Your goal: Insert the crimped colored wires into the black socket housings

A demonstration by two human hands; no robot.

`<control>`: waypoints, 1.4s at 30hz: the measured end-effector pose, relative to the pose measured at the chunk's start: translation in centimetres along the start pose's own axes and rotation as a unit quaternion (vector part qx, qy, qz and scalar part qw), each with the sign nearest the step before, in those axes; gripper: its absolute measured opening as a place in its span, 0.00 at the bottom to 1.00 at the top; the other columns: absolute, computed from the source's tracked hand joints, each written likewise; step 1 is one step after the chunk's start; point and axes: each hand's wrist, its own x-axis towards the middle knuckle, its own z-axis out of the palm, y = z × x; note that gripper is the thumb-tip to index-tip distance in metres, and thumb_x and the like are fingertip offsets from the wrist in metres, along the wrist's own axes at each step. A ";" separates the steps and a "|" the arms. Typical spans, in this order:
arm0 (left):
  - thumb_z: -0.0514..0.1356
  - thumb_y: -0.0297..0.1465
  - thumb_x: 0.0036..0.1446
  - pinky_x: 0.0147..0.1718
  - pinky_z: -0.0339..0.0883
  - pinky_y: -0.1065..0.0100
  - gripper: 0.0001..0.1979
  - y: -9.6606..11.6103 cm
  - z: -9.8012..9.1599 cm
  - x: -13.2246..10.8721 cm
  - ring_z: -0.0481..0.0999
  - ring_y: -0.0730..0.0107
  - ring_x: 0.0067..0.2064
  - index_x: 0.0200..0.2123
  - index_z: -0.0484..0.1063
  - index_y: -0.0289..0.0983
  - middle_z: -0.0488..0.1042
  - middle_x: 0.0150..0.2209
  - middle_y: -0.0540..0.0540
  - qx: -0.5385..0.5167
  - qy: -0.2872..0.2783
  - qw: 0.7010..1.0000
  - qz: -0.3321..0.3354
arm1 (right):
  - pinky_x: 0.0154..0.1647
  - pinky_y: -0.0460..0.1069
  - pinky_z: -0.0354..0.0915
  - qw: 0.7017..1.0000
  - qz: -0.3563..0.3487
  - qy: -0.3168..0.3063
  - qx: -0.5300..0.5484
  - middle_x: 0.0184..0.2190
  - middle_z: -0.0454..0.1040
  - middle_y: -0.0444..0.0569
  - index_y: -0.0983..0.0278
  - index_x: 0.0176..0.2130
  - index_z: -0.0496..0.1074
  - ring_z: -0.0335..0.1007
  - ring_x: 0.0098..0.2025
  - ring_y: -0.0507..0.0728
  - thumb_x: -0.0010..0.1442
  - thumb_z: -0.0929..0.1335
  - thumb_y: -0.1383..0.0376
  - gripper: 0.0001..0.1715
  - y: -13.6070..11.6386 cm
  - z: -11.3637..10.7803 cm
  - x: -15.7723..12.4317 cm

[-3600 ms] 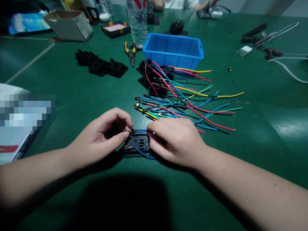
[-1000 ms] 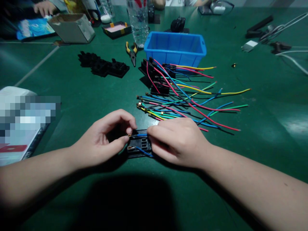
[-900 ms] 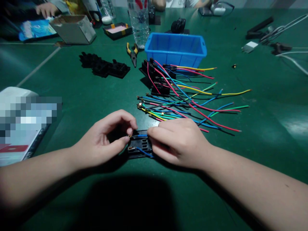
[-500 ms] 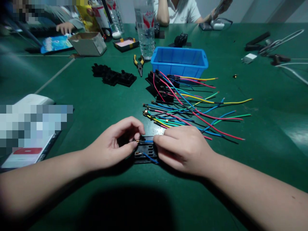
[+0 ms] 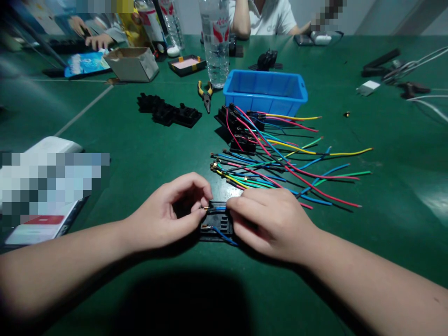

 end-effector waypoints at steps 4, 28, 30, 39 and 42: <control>0.56 0.21 0.51 0.28 0.62 0.74 0.09 0.0 0.1 0.0 0.65 0.78 0.29 0.37 0.64 0.37 0.66 0.30 0.53 0.007 0.003 1.000 0.000 | 0.27 0.47 0.61 1.000 -0.013 -0.009 -0.001 0.29 0.74 0.48 0.65 0.44 0.69 0.68 0.27 0.52 0.62 0.63 0.72 0.10 0.1 -0.1 -0.1; 0.55 0.19 0.49 0.30 0.64 0.74 0.12 -0.1 0.0 -0.1 0.67 0.77 0.30 0.37 0.66 0.37 0.67 0.31 0.52 0.066 0.012 0.997 0.022 | 0.30 0.47 0.62 0.999 -0.024 -0.020 0.016 0.33 0.77 0.50 0.65 0.48 0.69 0.71 0.30 0.53 0.64 0.62 0.72 0.14 0.4 -0.1 -0.1; 0.55 0.19 0.49 0.30 0.64 0.75 0.12 0.0 0.0 -0.1 0.67 0.78 0.30 0.37 0.65 0.37 0.67 0.31 0.53 0.055 0.012 0.998 0.021 | 0.30 0.47 0.61 0.999 -0.024 -0.024 0.015 0.33 0.77 0.50 0.64 0.48 0.69 0.70 0.30 0.52 0.64 0.62 0.71 0.13 0.4 -0.1 -0.1; 0.56 0.19 0.49 0.27 0.62 0.76 0.13 0.2 0.1 0.0 0.66 0.80 0.27 0.38 0.65 0.38 0.66 0.30 0.54 0.033 0.006 0.999 -0.003 | 0.26 0.48 0.55 0.999 -0.039 -0.033 -0.013 0.24 0.68 0.46 0.66 0.41 0.71 0.60 0.24 0.53 0.65 0.61 0.70 0.10 -0.2 -0.2 0.0; 0.56 0.19 0.49 0.24 0.60 0.77 0.13 0.1 0.1 0.0 0.63 0.82 0.25 0.38 0.64 0.38 0.67 0.31 0.54 0.027 0.005 1.000 -0.009 | 0.25 0.49 0.54 0.998 -0.043 -0.032 -0.015 0.23 0.66 0.46 0.67 0.39 0.72 0.58 0.24 0.53 0.64 0.61 0.70 0.11 -0.4 -0.3 0.1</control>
